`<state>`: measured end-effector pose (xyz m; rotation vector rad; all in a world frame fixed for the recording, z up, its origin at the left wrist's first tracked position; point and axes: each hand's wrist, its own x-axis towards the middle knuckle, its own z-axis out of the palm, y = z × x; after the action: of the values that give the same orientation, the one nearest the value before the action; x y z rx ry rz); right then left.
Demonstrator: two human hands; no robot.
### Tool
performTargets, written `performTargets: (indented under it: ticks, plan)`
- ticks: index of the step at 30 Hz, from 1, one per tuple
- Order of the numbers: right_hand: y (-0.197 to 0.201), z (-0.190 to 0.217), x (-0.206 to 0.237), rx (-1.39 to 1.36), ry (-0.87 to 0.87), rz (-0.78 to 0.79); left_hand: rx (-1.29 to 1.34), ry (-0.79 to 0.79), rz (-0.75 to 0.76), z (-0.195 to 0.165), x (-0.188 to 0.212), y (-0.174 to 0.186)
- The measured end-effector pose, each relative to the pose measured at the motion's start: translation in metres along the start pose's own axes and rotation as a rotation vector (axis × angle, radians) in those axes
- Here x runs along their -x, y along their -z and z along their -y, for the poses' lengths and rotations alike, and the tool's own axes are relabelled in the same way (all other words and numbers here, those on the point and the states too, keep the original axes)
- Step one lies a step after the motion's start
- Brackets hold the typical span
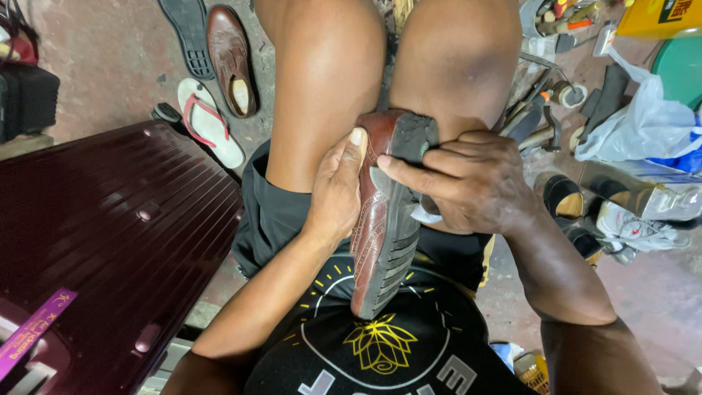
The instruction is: The person scrapes the sole of a brown leather shoe using a large knife-like tool, then uses a screwdriver to work on the shoe's edge. The person holds the shoe with one hand and manipulates the tools with the other.
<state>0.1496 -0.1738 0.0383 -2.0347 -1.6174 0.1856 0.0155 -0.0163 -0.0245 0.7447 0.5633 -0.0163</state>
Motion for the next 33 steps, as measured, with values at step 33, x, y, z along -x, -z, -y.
performTargets:
  ticks: [33]
  plan:
    - [-0.028,0.007,0.036,-0.260,-0.233,-0.178,-0.046,-0.019,-0.073,0.028,-0.001,0.015]
